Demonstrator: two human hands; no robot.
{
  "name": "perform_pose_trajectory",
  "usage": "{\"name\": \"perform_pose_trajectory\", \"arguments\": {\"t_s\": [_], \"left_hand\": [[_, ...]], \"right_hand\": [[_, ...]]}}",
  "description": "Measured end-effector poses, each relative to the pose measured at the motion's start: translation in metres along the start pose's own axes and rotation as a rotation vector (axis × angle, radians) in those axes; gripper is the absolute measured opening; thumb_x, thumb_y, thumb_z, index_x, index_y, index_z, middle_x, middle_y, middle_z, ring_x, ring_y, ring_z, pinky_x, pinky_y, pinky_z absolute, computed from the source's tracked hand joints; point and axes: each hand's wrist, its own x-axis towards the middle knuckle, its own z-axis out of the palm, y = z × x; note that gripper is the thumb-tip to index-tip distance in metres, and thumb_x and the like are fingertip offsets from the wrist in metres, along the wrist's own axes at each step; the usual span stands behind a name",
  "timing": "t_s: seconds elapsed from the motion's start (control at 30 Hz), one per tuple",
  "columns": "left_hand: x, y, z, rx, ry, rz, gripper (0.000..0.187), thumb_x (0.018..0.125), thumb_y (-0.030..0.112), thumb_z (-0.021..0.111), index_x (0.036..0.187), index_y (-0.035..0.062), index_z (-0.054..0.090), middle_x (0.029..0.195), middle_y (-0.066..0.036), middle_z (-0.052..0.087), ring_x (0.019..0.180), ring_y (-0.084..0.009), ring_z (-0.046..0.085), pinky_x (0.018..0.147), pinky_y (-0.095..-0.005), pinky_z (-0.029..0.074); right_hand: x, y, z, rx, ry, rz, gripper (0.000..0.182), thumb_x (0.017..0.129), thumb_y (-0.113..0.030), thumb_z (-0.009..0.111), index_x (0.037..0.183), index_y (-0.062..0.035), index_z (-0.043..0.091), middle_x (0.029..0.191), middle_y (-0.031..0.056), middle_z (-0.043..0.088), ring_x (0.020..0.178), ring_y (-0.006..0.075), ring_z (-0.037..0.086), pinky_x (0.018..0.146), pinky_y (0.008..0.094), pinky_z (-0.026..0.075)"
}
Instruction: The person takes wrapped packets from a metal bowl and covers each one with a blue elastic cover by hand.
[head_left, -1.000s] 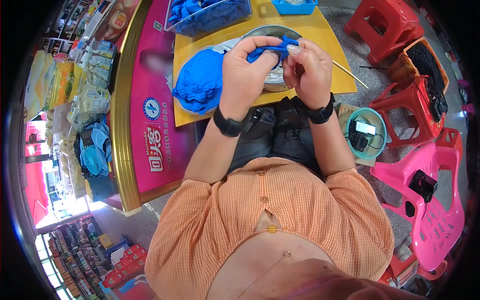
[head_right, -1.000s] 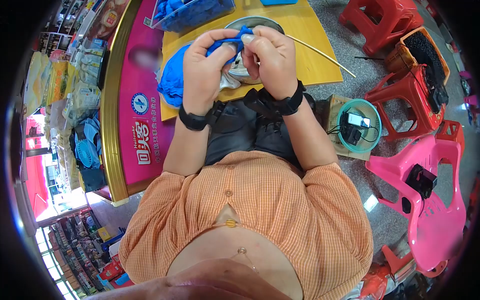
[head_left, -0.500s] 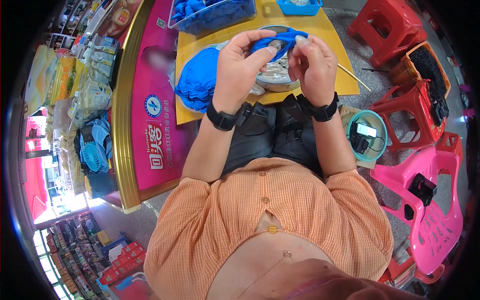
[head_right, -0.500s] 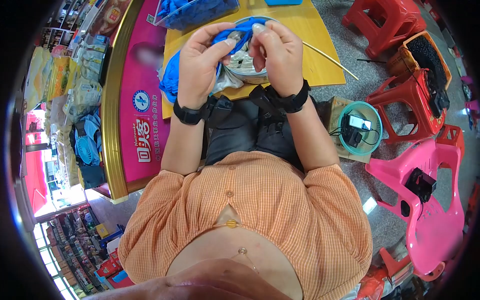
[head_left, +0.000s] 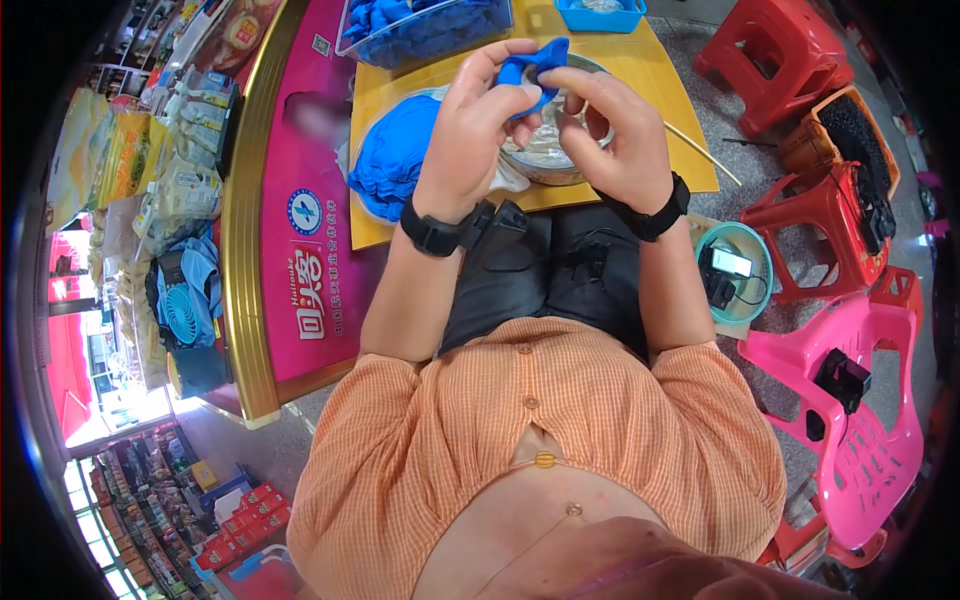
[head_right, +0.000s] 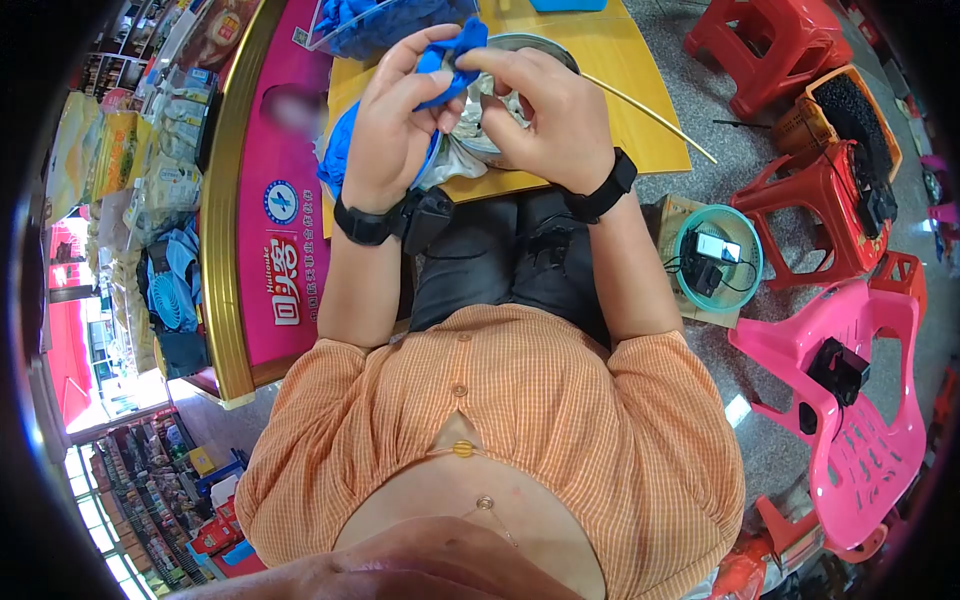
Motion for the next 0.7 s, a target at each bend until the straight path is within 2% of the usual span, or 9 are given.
{"name": "perform_pose_trajectory", "arguments": {"t_s": [0.07, 0.17, 0.2, 0.23, 0.3, 0.43, 0.57, 0.63, 0.7], "left_hand": [[-0.005, 0.002, 0.003, 0.124, -0.011, 0.054, 0.048, 0.085, 0.010, 0.063, 0.129, 0.0010, 0.048, 0.097, -0.006, 0.060, 0.076, -0.0082, 0.056, 0.065, -0.0202, 0.045], [-0.010, 0.004, 0.002, 0.458, -0.024, 0.134, 0.050, 0.085, 0.011, 0.065, 0.131, 0.0005, 0.048, 0.104, -0.009, 0.061, 0.086, -0.0120, 0.059, 0.073, -0.0231, 0.049], [-0.011, 0.004, 0.001, 0.667, -0.018, 0.164, 0.050, 0.085, 0.011, 0.066, 0.131, 0.0006, 0.050, 0.108, -0.011, 0.062, 0.092, -0.0138, 0.061, 0.077, -0.0248, 0.050], [-0.011, 0.002, -0.001, 0.667, -0.018, 0.165, 0.050, 0.085, 0.011, 0.066, 0.131, 0.0006, 0.050, 0.108, -0.011, 0.062, 0.092, -0.0138, 0.061, 0.077, -0.0248, 0.050], [-0.010, 0.001, -0.001, 0.901, 0.050, 0.503, 0.048, 0.084, 0.014, 0.068, 0.128, 0.0011, 0.054, 0.116, -0.014, 0.062, 0.097, -0.0162, 0.062, 0.081, -0.0268, 0.051], [-0.020, 0.006, 0.015, 0.574, 0.201, 0.341, 0.046, 0.084, 0.019, 0.072, 0.125, 0.0025, 0.058, 0.113, -0.014, 0.064, 0.091, -0.0191, 0.065, 0.076, -0.0269, 0.052], [-0.021, 0.014, 0.012, 0.849, 0.177, 0.406, 0.039, 0.085, 0.022, 0.072, 0.118, 0.0023, 0.062, 0.103, -0.016, 0.067, 0.086, -0.0229, 0.067, 0.072, -0.0275, 0.053], [-0.021, 0.016, 0.009, 0.896, 0.188, 0.449, 0.035, 0.085, 0.021, 0.072, 0.114, 0.0027, 0.064, 0.100, -0.015, 0.068, 0.085, -0.0227, 0.067, 0.072, -0.0276, 0.053], [-0.014, 0.013, 0.005, 1.033, 0.135, 0.663, 0.029, 0.086, 0.019, 0.071, 0.110, 0.0036, 0.066, 0.098, -0.014, 0.069, 0.084, -0.0212, 0.067, 0.071, -0.0275, 0.052]], "right_hand": [[0.002, -0.003, 0.004, -0.053, 0.016, 0.034, 0.037, 0.077, -0.005, 0.065, 0.112, -0.0165, 0.067, 0.074, 0.0035, 0.058, 0.055, 0.0150, 0.053, 0.050, 0.0261, 0.044], [0.002, -0.004, 0.006, 0.005, 0.115, 0.004, 0.044, 0.076, 0.009, 0.063, 0.116, -0.0085, 0.064, 0.079, 0.0030, 0.057, 0.062, 0.0094, 0.052, 0.054, 0.0211, 0.041], [0.002, -0.003, 0.006, -0.010, 0.113, -0.014, 0.043, 0.077, 0.003, 0.065, 0.115, -0.0135, 0.065, 0.078, 0.0029, 0.059, 0.059, 0.0127, 0.054, 0.053, 0.0236, 0.043], [0.001, -0.002, 0.007, -0.024, 0.109, -0.033, 0.041, 0.077, -0.002, 0.068, 0.115, -0.0184, 0.066, 0.076, 0.0028, 0.061, 0.056, 0.0160, 0.056, 0.051, 0.0261, 0.046], [-0.001, 0.001, 0.009, 0.004, 0.095, -0.036, 0.042, 0.077, -0.001, 0.068, 0.115, -0.0182, 0.067, 0.076, 0.0030, 0.061, 0.056, 0.0158, 0.056, 0.052, 0.0260, 0.046], [-0.003, -0.002, 0.011, 0.071, 0.104, -0.023, 0.039, 0.076, -0.001, 0.070, 0.112, -0.0168, 0.068, 0.074, 0.0037, 0.062, 0.056, 0.0156, 0.057, 0.052, 0.0262, 0.046], [-0.002, -0.015, 0.006, 0.288, 0.048, 0.105, 0.033, 0.077, -0.004, 0.069, 0.108, -0.0151, 0.068, 0.073, 0.0041, 0.062, 0.056, 0.0164, 0.058, 0.051, 0.0267, 0.046], [0.000, -0.020, 0.000, 0.021, -0.009, 0.144, 0.026, 0.079, -0.010, 0.069, 0.104, -0.0132, 0.068, 0.073, 0.0046, 0.063, 0.058, 0.0182, 0.060, 0.053, 0.0285, 0.048], [0.002, -0.023, -0.001, -0.090, 0.003, 0.095, 0.026, 0.078, -0.008, 0.070, 0.104, -0.0086, 0.067, 0.075, 0.0055, 0.063, 0.059, 0.0154, 0.059, 0.055, 0.0261, 0.047]]}}
